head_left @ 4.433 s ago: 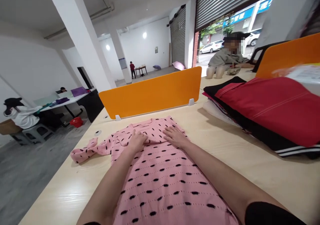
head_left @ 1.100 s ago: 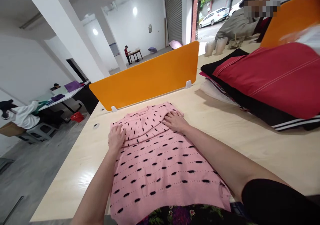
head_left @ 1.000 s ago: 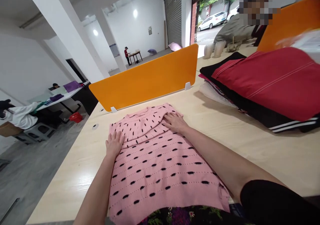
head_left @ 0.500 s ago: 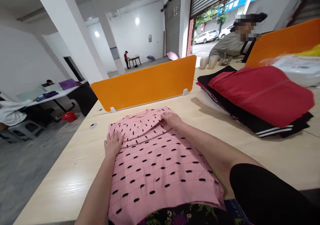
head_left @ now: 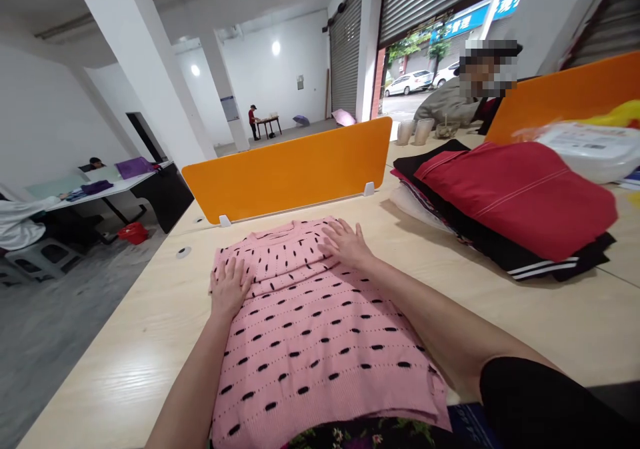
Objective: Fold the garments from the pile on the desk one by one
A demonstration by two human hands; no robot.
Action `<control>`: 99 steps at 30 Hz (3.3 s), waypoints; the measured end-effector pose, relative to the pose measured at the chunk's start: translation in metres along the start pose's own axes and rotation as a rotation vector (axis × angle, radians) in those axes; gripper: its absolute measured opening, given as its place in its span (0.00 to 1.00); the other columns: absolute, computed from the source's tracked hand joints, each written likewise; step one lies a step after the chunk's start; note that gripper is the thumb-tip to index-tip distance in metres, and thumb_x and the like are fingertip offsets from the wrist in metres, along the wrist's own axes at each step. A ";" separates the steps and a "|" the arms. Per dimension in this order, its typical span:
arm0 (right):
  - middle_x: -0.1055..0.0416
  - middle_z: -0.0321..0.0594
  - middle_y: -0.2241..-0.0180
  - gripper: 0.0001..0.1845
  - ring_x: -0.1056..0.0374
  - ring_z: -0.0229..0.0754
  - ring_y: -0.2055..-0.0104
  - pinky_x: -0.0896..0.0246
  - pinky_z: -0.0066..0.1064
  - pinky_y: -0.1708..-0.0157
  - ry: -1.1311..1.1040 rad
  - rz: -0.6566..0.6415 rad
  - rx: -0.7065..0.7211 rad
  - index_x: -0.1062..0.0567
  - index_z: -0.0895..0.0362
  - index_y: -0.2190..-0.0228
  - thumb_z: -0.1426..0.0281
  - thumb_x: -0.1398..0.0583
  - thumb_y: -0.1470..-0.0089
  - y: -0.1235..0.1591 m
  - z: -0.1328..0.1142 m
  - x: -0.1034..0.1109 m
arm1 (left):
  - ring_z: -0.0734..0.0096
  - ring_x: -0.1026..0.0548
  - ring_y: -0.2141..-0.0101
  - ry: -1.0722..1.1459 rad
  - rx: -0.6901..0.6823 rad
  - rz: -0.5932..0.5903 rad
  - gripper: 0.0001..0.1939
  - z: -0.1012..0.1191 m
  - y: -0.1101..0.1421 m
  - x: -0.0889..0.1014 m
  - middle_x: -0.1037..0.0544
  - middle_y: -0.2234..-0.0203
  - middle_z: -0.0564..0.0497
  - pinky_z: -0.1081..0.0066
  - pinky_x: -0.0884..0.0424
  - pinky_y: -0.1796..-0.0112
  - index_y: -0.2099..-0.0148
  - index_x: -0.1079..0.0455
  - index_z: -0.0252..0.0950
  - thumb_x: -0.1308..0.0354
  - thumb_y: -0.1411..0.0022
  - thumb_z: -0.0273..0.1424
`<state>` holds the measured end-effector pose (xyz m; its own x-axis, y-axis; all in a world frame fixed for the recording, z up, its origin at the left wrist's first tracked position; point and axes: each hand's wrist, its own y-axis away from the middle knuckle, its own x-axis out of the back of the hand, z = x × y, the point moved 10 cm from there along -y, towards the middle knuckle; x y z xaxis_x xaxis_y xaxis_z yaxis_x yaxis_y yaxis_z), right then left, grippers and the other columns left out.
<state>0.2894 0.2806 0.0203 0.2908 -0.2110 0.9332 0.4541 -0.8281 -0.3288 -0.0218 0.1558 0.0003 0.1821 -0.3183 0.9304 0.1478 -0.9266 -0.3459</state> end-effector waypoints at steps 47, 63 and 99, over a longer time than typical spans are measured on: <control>0.57 0.34 0.32 0.32 0.65 0.53 0.31 0.69 0.56 0.36 -0.102 -0.321 0.184 0.46 0.42 0.37 0.48 0.55 0.39 0.156 -0.013 -0.014 | 0.60 0.45 0.36 0.271 -0.247 -0.142 0.26 0.020 0.182 0.031 0.41 0.36 0.51 0.53 0.48 0.38 0.34 0.44 0.45 0.60 0.32 0.42; 0.56 0.36 0.33 0.44 0.62 0.55 0.31 0.66 0.57 0.36 -0.233 -0.436 0.260 0.46 0.40 0.37 0.54 0.36 0.51 0.261 0.009 0.020 | 0.61 0.38 0.40 0.213 -0.586 0.100 0.33 0.018 0.246 0.077 0.33 0.41 0.50 0.62 0.37 0.42 0.30 0.56 0.46 0.52 0.35 0.28; 0.26 0.42 0.68 0.09 0.34 0.43 0.66 0.52 0.29 0.70 -0.234 0.008 -0.358 0.28 0.55 0.68 0.66 0.46 0.42 -0.010 0.033 -0.024 | 0.57 0.26 0.68 0.354 0.491 -0.057 0.13 -0.056 0.002 0.015 0.25 0.72 0.45 0.65 0.35 0.66 0.68 0.36 0.39 0.55 0.35 0.39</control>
<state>0.3055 0.3110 -0.0038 0.4950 -0.1290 0.8593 0.1417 -0.9637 -0.2263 -0.0729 0.1383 0.0205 -0.1611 -0.3960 0.9040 0.5941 -0.7703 -0.2316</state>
